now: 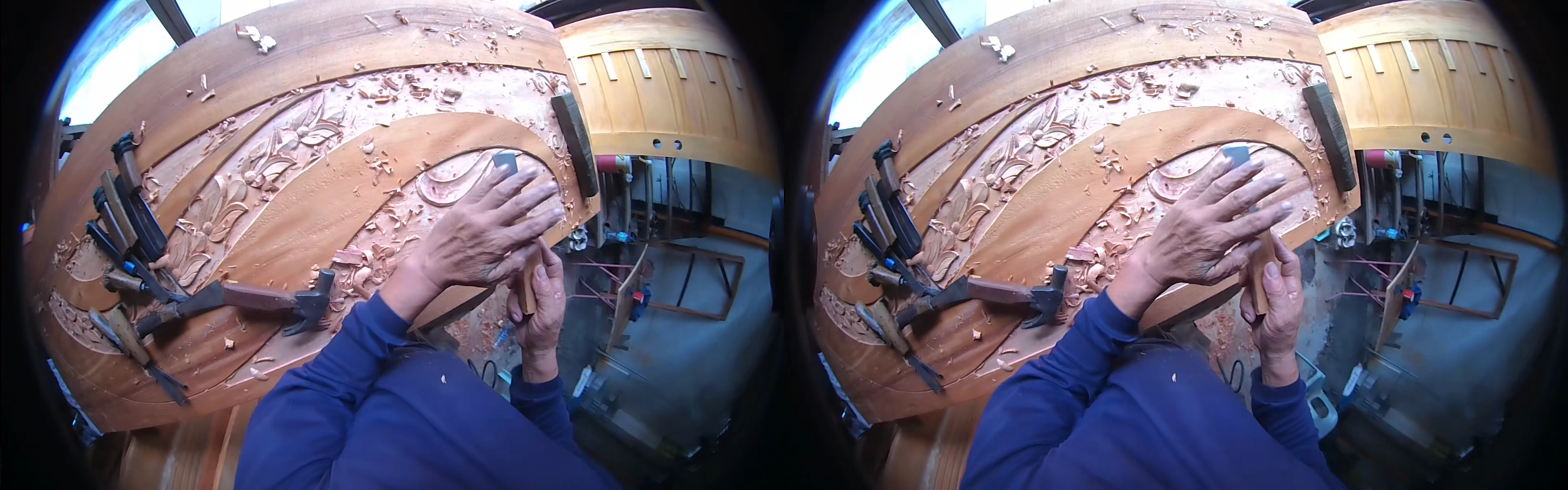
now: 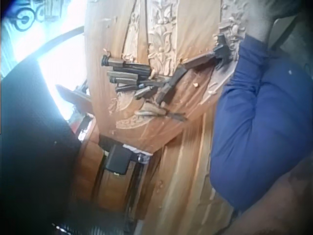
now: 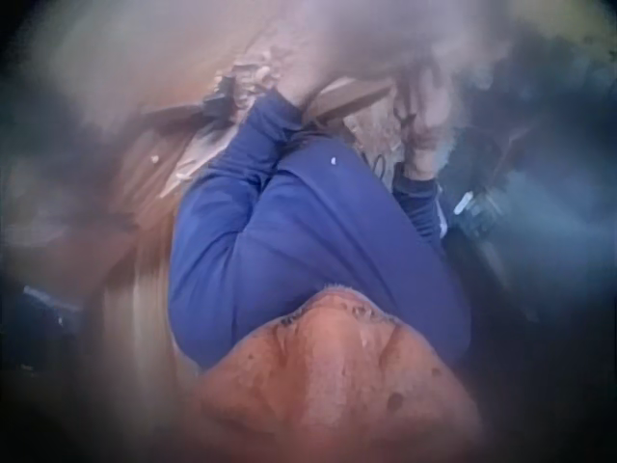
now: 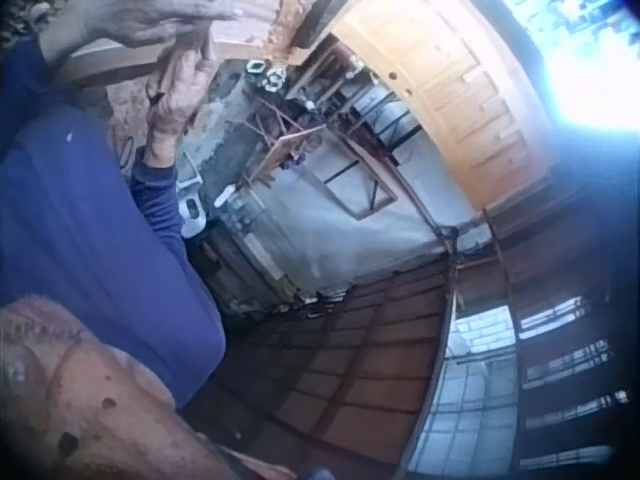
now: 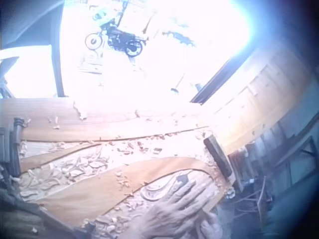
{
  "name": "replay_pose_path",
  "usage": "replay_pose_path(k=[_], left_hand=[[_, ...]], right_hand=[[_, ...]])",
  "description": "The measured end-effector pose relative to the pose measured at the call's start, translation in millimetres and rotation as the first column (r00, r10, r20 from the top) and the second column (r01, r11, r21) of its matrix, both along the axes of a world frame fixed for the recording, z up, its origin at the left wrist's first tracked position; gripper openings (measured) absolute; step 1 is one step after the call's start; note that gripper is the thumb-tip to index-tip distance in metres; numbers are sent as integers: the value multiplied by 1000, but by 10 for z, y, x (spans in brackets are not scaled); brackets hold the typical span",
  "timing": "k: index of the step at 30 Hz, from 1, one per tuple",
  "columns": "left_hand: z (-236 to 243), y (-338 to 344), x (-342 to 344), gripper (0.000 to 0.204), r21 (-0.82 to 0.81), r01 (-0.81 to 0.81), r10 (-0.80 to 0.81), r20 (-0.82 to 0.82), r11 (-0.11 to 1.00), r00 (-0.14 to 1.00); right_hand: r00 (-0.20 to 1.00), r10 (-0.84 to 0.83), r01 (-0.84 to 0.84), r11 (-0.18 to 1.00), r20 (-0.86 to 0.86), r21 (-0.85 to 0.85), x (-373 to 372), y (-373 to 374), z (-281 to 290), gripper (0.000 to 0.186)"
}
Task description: The person carves a decorative pattern into a wooden panel using a chisel, moving the tool across the surface to remove wood shavings.
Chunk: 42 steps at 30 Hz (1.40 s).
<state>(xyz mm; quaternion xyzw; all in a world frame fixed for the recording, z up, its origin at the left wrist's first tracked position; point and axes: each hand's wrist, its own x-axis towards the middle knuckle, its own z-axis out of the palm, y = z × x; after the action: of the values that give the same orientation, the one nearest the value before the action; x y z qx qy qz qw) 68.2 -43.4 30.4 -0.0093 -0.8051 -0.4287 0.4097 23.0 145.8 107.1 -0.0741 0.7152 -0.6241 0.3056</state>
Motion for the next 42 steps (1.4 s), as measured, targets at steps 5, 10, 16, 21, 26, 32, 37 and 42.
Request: replay_pose_path(k=[5,10,16,21,26,32,37,42], left_hand=[[-401,178,482,65,-252,-274,371,678,928,634],[-364,532,1021,68,-475,-419,623,687,774,373],[-421,869,1075,66,-572,-439,714,631,693,304],[-238,1227,699,40,-227,-408,464,327,884,823],[-327,972,49,22,-230,-94,165,315,969,935],[-461,737,-84,39,-95,-128,145,196,987,970],[-491,638,11,41,15,-119,113,213,993,970],[-441,624,109,46,223,-54,25,131,973,991]], right_hand=[[996,-1,7,997,86,-73,-49,551,-372,55],[984,85,-74,994,158,-76,-30,879,-582,65],[924,317,-324,946,216,-3,-336,1189,-689,74],[848,521,-508,851,-96,131,-533,1231,-763,68],[684,661,-662,740,-308,116,-505,934,-899,58],[586,581,-589,784,-565,197,-467,615,-883,54],[491,673,-530,734,-553,424,-260,507,-655,55],[508,666,-494,744,-546,449,-16,424,-567,55]])
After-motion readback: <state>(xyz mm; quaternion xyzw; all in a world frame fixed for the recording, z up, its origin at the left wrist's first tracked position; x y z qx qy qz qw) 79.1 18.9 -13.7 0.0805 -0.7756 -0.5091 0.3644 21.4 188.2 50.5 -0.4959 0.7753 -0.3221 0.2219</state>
